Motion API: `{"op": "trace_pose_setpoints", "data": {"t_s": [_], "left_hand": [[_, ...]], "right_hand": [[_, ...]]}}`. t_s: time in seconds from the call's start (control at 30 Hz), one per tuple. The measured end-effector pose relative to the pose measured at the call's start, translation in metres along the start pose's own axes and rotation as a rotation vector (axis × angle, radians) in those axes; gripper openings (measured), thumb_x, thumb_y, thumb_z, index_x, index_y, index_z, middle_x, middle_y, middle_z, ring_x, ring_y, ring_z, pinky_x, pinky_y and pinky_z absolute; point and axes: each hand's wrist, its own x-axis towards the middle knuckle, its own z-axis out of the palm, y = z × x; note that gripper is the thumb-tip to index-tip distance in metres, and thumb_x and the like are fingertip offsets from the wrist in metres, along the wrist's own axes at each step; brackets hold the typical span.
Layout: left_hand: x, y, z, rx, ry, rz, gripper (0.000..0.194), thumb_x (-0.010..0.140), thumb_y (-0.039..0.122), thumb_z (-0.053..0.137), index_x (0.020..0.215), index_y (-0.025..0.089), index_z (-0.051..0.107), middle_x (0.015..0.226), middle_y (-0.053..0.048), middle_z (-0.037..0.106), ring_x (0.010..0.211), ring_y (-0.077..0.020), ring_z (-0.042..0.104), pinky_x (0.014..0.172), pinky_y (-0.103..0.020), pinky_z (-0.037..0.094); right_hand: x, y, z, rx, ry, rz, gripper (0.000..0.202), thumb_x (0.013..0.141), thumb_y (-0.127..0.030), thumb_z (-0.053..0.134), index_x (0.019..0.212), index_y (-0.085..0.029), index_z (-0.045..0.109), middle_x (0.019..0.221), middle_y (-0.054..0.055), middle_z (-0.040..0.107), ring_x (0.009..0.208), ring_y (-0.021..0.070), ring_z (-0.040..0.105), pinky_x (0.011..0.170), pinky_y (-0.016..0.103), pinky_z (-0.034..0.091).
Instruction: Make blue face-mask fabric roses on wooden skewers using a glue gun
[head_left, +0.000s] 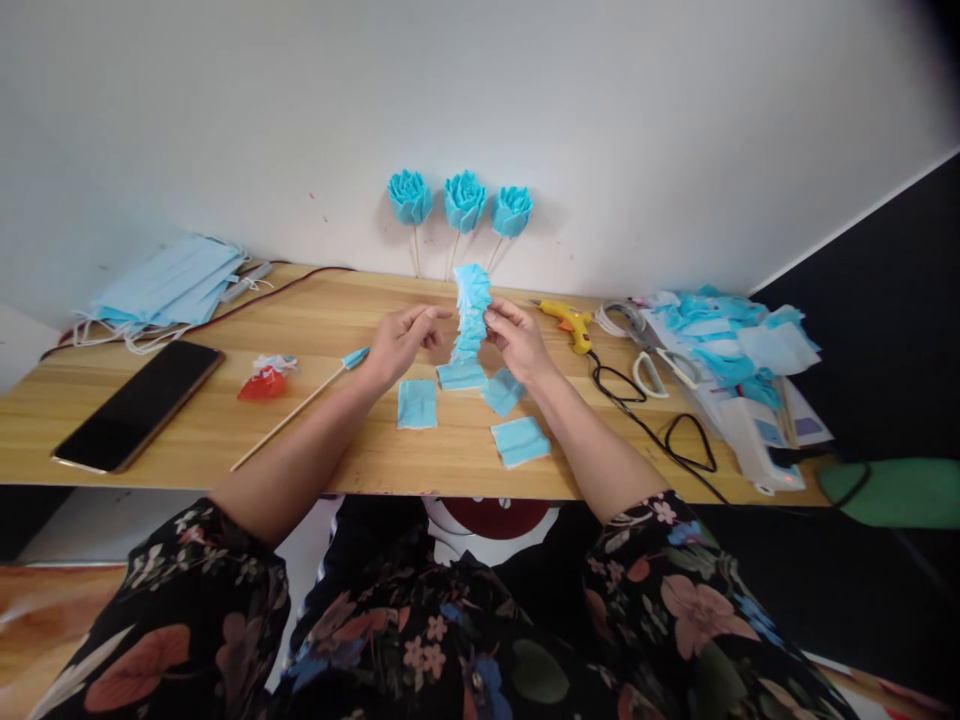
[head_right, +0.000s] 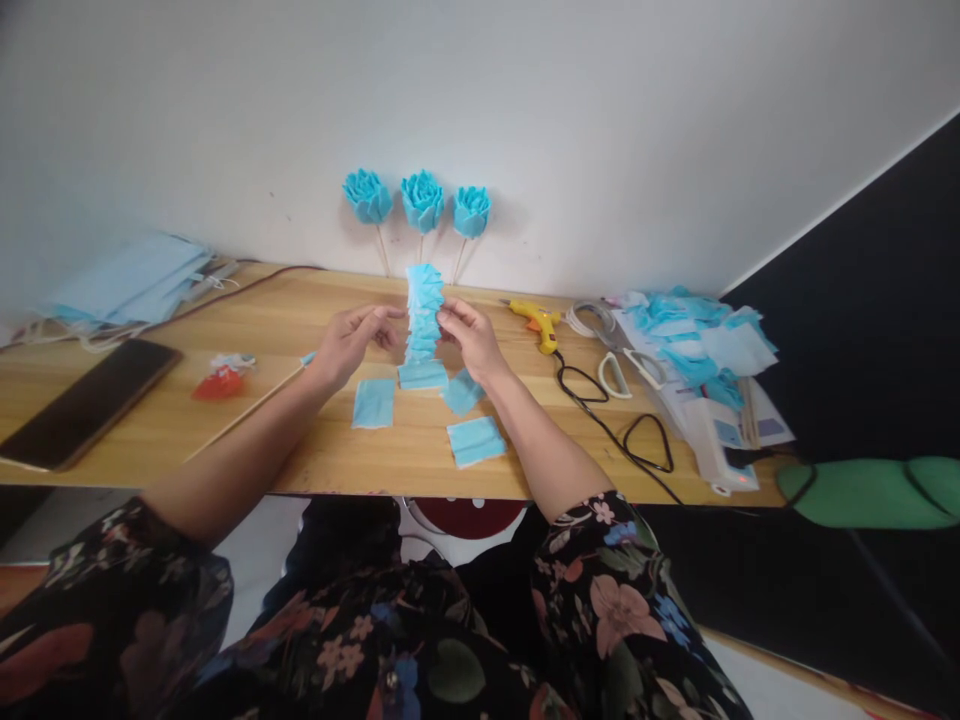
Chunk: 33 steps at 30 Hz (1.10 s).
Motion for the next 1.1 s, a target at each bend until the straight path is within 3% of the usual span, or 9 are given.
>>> {"op": "trace_pose_setpoints", "data": {"t_s": [0.33,0.47,0.57,0.63,0.73,0.83,0.93,1.03,1.1], "left_hand": [[0.000,0.004,0.002,-0.020,0.059,-0.045,0.031,0.091,0.045,0.065,0.085,0.017,0.076,0.063,-0.001,0.065,0.061,-0.0130,0.057,0.066,-0.026,0.048],[-0.001,0.008,-0.001,0.094,0.165,0.066,0.031,0.093,0.046,0.061,0.084,0.020,0.075,0.066,-0.001,0.064,0.069,-0.0147,0.060,0.071,-0.028,0.049],[-0.014,0.034,-0.004,0.198,0.212,0.237,0.036,0.095,0.046,0.059,0.072,0.021,0.071,0.080,-0.005,0.068,0.093,-0.0206,0.064,0.083,-0.032,0.051],[-0.034,0.066,-0.003,0.224,0.173,0.265,0.027,0.094,0.044,0.062,0.083,0.023,0.075,0.079,-0.005,0.066,0.094,-0.0224,0.065,0.086,-0.035,0.051],[-0.075,0.117,0.009,0.252,-0.163,0.244,0.016,0.092,0.038,0.065,0.095,0.029,0.078,0.086,-0.006,0.072,0.089,-0.0244,0.068,0.085,-0.040,0.054],[-0.118,0.135,0.031,0.243,-0.776,0.246,0.017,0.093,0.035,0.063,0.099,0.036,0.078,0.091,-0.007,0.077,0.088,-0.0258,0.071,0.085,-0.042,0.056],[-0.151,0.095,0.053,0.203,-1.130,0.260,0.029,0.101,0.036,0.050,0.115,0.029,0.075,0.102,-0.011,0.078,0.097,-0.0241,0.072,0.088,-0.036,0.057],[-0.169,0.025,0.069,0.284,-1.165,0.156,0.028,0.101,0.034,0.052,0.116,0.022,0.073,0.108,-0.010,0.078,0.100,-0.0229,0.072,0.087,-0.032,0.055],[-0.169,-0.014,0.078,0.457,-1.086,0.053,0.022,0.098,0.025,0.055,0.108,0.021,0.074,0.105,-0.009,0.077,0.101,-0.0244,0.072,0.088,-0.034,0.055]], "right_hand": [[-0.002,0.005,0.002,-0.006,-0.051,0.009,0.032,0.069,-0.044,0.079,0.094,-0.024,0.073,0.078,-0.004,0.068,0.067,0.0116,0.058,0.065,0.026,0.050],[-0.001,0.006,0.002,-0.009,-0.059,0.014,0.032,0.069,-0.045,0.078,0.092,-0.024,0.071,0.077,-0.004,0.067,0.066,0.0113,0.057,0.065,0.026,0.050],[-0.001,0.006,0.001,0.003,-0.068,0.019,0.031,0.069,-0.044,0.079,0.092,-0.024,0.071,0.076,-0.005,0.066,0.065,0.0107,0.057,0.065,0.026,0.050],[0.000,0.007,0.000,0.008,-0.079,0.010,0.030,0.071,-0.044,0.079,0.092,-0.024,0.072,0.075,-0.005,0.065,0.064,0.0102,0.057,0.064,0.025,0.050],[0.001,0.007,-0.001,0.008,-0.089,-0.012,0.028,0.072,-0.044,0.078,0.091,-0.023,0.072,0.076,-0.004,0.066,0.065,0.0101,0.057,0.064,0.025,0.050],[0.002,0.008,-0.001,0.021,-0.083,-0.024,0.028,0.071,-0.044,0.078,0.089,-0.023,0.072,0.074,-0.004,0.065,0.064,0.0102,0.056,0.061,0.025,0.049],[0.003,0.009,-0.001,0.036,-0.075,-0.023,0.028,0.071,-0.044,0.079,0.089,-0.023,0.071,0.073,-0.004,0.065,0.063,0.0100,0.055,0.059,0.024,0.049],[0.003,0.009,-0.001,0.014,-0.077,-0.018,0.029,0.071,-0.045,0.078,0.088,-0.024,0.069,0.075,-0.004,0.065,0.065,0.0100,0.056,0.061,0.024,0.049],[0.003,0.009,-0.001,0.012,-0.080,-0.023,0.029,0.071,-0.046,0.078,0.086,-0.023,0.068,0.074,-0.004,0.065,0.065,0.0097,0.056,0.061,0.024,0.049]]}}
